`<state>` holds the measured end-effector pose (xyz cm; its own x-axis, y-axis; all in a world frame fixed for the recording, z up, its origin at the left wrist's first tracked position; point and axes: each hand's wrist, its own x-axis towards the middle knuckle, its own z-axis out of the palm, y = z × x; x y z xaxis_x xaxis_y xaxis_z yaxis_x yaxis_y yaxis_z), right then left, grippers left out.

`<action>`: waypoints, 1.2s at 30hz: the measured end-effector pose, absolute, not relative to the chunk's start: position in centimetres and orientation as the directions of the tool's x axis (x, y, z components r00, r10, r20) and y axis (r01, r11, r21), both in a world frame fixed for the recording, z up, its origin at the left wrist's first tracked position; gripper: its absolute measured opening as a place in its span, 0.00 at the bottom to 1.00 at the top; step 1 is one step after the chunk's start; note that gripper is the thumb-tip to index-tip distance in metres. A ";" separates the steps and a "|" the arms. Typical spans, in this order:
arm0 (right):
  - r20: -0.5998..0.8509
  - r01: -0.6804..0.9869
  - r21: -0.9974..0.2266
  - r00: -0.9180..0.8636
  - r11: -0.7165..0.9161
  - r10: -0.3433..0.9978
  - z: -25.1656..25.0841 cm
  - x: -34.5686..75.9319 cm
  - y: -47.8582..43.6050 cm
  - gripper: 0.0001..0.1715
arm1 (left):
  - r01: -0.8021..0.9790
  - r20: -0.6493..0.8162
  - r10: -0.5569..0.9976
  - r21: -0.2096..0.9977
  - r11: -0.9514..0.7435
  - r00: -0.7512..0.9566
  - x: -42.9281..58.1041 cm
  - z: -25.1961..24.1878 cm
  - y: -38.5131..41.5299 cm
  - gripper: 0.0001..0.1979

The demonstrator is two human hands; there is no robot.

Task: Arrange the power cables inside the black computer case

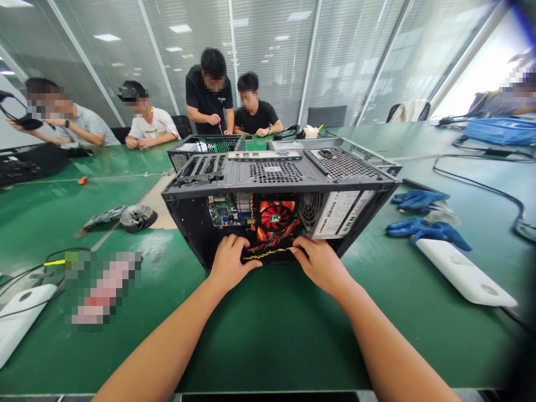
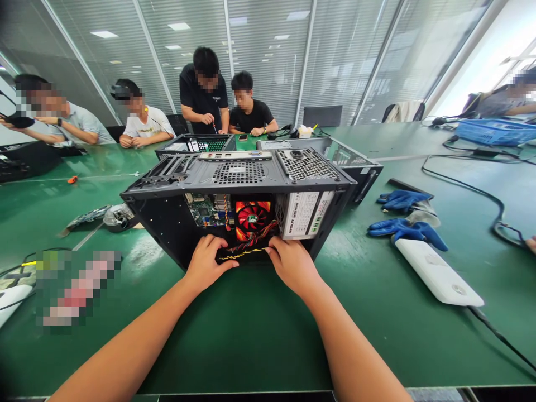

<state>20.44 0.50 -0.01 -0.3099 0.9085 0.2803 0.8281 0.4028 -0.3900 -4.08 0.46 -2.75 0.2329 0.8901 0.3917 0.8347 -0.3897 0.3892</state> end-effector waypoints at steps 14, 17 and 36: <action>0.441 0.800 -0.542 0.012 0.257 0.897 -2.4 17.6 -1.3 0.13 | 0.779 0.504 0.808 0.357 -0.516 0.304 -4.4 -2.5 -0.4 0.11; 0.404 0.648 -0.694 -0.012 0.315 0.915 -2.3 16.0 -2.5 0.11 | 0.771 0.507 0.800 0.350 -0.532 0.322 -4.3 -2.4 -0.5 0.12; -0.146 -0.408 -0.875 -0.293 -0.261 0.945 -3.1 15.0 -1.2 0.22 | 0.362 0.041 0.979 0.925 -0.113 0.200 -2.9 -1.3 -1.1 0.12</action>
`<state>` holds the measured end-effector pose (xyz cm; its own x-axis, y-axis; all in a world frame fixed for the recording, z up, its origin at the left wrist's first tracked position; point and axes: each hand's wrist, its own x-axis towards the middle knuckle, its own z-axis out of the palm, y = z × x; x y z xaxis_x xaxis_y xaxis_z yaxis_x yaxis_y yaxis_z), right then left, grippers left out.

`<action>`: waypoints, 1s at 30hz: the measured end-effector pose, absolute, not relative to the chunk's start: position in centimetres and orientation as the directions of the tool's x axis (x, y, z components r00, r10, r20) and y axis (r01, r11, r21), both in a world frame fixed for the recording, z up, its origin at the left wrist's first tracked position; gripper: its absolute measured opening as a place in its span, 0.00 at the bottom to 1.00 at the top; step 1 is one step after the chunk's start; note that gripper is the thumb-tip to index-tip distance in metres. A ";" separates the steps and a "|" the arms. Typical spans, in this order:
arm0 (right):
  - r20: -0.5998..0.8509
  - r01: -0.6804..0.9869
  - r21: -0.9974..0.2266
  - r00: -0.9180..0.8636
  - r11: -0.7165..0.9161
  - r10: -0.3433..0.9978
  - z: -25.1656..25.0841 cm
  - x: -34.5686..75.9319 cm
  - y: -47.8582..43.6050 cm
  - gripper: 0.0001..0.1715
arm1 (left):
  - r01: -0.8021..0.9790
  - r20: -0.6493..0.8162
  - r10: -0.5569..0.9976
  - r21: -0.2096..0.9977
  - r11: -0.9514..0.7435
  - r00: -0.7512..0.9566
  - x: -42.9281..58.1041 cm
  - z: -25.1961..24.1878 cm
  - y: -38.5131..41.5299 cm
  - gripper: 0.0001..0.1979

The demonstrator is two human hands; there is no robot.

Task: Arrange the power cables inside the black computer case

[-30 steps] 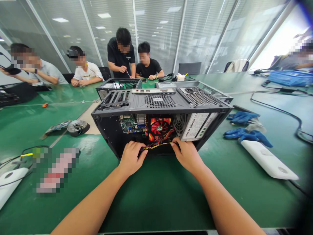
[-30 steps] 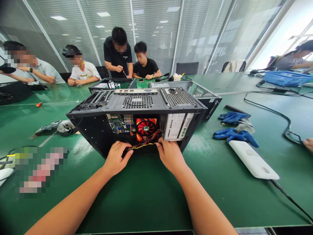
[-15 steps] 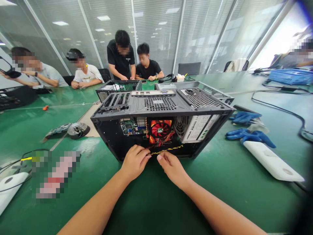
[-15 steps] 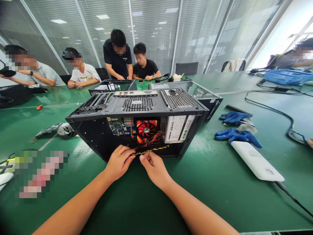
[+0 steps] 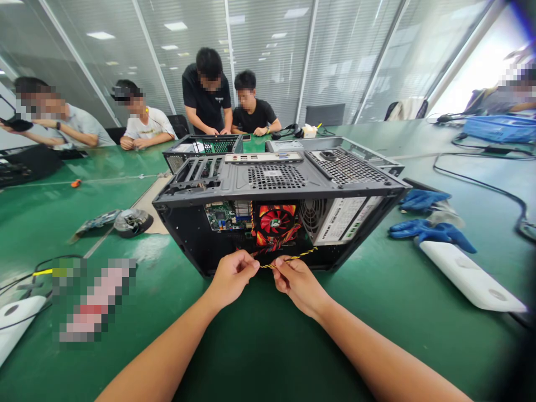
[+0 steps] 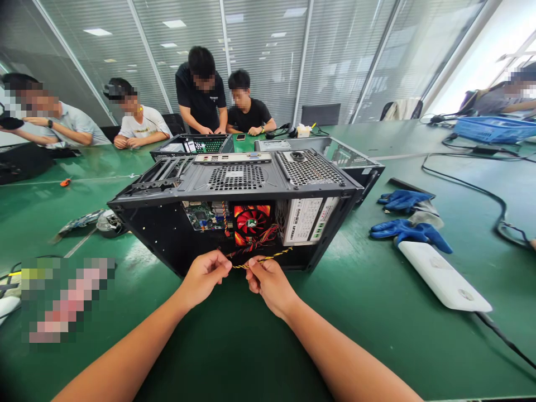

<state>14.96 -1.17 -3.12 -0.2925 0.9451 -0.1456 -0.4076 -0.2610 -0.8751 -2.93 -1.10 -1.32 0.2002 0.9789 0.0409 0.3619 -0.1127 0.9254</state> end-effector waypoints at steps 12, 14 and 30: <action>-0.290 -0.458 -0.759 -0.398 -0.463 0.870 -3.4 15.2 -1.3 0.24 | 0.564 0.461 0.798 0.567 -0.601 0.388 -2.9 -2.2 -1.8 0.10; -0.295 -0.390 -0.806 -0.389 -0.446 0.873 -3.5 15.3 -1.3 0.25 | 0.590 0.530 0.722 0.433 -0.681 0.445 -3.0 -2.4 -1.8 0.10; -0.245 -0.202 -0.926 -0.319 -0.318 0.915 -4.4 15.7 -1.1 0.20 | 0.746 0.440 0.775 0.288 -0.600 0.454 -2.8 -2.4 -2.2 0.11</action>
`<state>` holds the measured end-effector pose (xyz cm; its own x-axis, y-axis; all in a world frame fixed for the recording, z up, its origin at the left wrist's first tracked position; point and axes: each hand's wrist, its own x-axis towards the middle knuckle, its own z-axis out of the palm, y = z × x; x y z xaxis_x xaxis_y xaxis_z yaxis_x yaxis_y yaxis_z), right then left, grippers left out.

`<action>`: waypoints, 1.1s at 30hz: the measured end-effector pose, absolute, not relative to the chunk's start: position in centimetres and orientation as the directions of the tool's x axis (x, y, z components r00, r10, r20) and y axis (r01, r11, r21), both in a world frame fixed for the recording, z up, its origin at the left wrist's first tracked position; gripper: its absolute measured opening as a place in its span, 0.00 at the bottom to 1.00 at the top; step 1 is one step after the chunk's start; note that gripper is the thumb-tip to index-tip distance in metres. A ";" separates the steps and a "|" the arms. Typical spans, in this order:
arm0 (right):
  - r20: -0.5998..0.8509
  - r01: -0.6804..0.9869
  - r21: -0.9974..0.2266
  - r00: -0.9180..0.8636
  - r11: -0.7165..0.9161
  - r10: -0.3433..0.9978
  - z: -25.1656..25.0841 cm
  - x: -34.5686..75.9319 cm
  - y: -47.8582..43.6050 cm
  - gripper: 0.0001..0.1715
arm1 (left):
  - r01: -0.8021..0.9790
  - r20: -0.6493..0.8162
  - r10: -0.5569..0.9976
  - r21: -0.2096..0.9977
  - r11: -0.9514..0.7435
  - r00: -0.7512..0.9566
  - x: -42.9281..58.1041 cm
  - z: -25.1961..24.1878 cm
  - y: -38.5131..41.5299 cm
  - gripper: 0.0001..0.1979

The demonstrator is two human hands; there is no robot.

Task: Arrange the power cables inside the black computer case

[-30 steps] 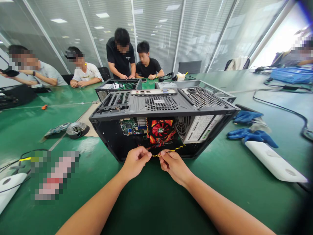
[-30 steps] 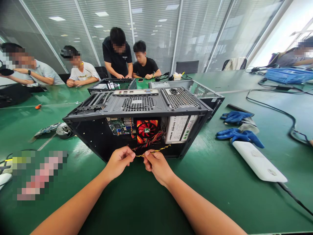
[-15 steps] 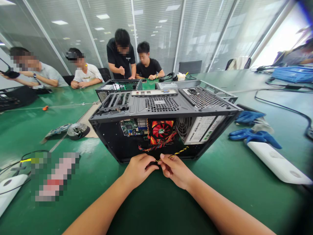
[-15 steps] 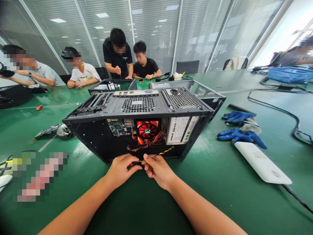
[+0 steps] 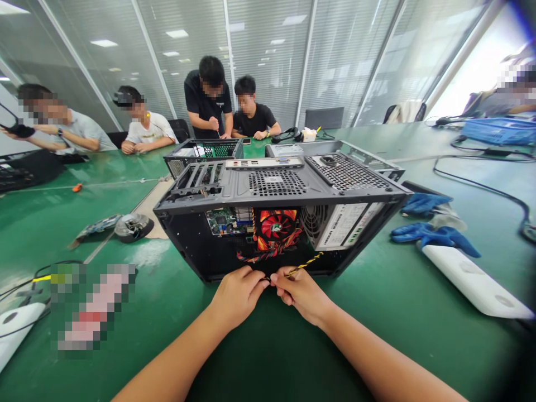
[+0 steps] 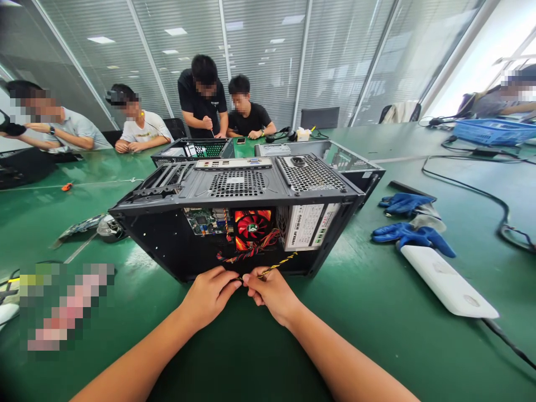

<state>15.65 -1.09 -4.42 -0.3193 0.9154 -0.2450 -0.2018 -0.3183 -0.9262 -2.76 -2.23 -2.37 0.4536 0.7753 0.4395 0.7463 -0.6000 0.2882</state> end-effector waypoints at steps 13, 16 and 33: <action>-0.386 -0.535 -0.681 -0.319 -0.501 0.866 -3.3 14.1 -2.6 0.27 | 0.755 0.642 0.596 0.042 -0.655 0.482 -2.0 -2.7 -2.9 0.08; -0.390 -0.498 -0.717 -0.295 -0.488 0.872 -3.2 14.0 -2.9 0.29 | 0.768 0.655 0.582 0.005 -0.641 0.482 -1.9 -2.7 -3.0 0.08; -0.353 -0.485 -0.739 -0.310 -0.467 0.883 -3.4 14.0 -3.1 0.29 | 0.761 0.601 0.633 0.062 -0.646 0.488 -1.7 -3.2 -3.1 0.09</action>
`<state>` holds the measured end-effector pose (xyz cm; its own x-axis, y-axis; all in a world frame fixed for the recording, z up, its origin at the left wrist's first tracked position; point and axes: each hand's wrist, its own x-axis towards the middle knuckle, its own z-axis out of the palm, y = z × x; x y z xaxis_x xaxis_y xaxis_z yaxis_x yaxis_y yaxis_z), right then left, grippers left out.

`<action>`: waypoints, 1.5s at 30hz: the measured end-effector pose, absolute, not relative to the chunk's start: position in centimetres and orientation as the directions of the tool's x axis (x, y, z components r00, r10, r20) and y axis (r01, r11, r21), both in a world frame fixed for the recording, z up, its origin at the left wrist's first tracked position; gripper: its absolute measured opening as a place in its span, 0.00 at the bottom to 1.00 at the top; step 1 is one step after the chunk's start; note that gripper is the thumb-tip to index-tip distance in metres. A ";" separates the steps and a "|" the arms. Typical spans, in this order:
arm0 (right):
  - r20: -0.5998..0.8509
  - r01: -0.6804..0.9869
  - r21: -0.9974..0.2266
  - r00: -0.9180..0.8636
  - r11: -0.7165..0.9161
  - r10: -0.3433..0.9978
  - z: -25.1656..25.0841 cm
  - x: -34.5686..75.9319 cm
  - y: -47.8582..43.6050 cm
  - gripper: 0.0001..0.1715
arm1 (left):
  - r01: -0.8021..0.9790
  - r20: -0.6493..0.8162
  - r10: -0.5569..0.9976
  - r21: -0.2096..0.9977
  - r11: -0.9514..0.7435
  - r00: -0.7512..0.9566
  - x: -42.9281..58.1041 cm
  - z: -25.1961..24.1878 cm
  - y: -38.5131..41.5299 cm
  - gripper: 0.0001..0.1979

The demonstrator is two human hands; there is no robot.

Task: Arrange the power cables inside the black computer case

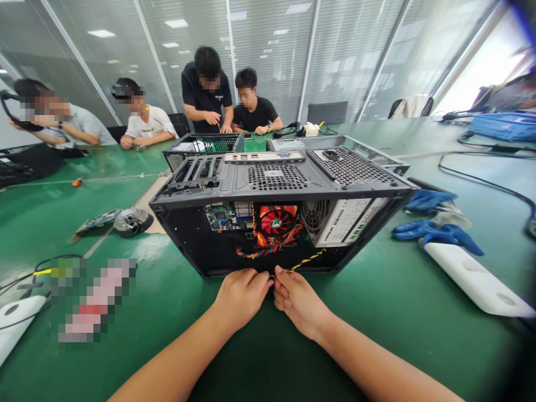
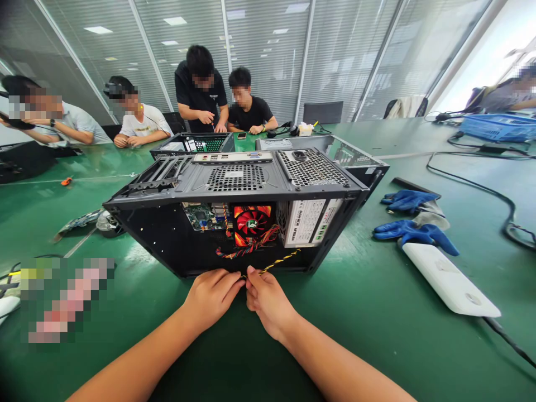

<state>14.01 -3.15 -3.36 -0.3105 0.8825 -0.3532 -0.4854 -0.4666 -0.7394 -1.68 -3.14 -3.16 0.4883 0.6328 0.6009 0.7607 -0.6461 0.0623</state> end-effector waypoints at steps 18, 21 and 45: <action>-0.236 -0.206 -0.927 -0.325 -0.312 0.916 -3.4 14.8 -2.2 0.26 | 0.607 0.311 0.913 0.682 -0.407 0.262 -1.4 -2.0 -2.9 0.08; -0.204 -0.174 -0.946 -0.331 -0.273 0.921 -3.5 15.0 -2.0 0.26 | 0.549 0.206 0.941 0.770 -0.325 0.268 -1.3 -1.8 -2.9 0.11; -0.122 0.095 -0.991 -0.317 -0.096 0.941 -3.8 15.3 -1.7 0.26 | 0.238 -0.169 0.948 0.966 0.105 0.270 -1.1 -2.1 -2.6 0.13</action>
<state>15.25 -1.70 -3.81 -0.3170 0.9406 -0.1216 0.0954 -0.0960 -0.9908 -1.08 -2.62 -2.08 0.2701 0.9478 -0.1692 0.2379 0.1046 0.9657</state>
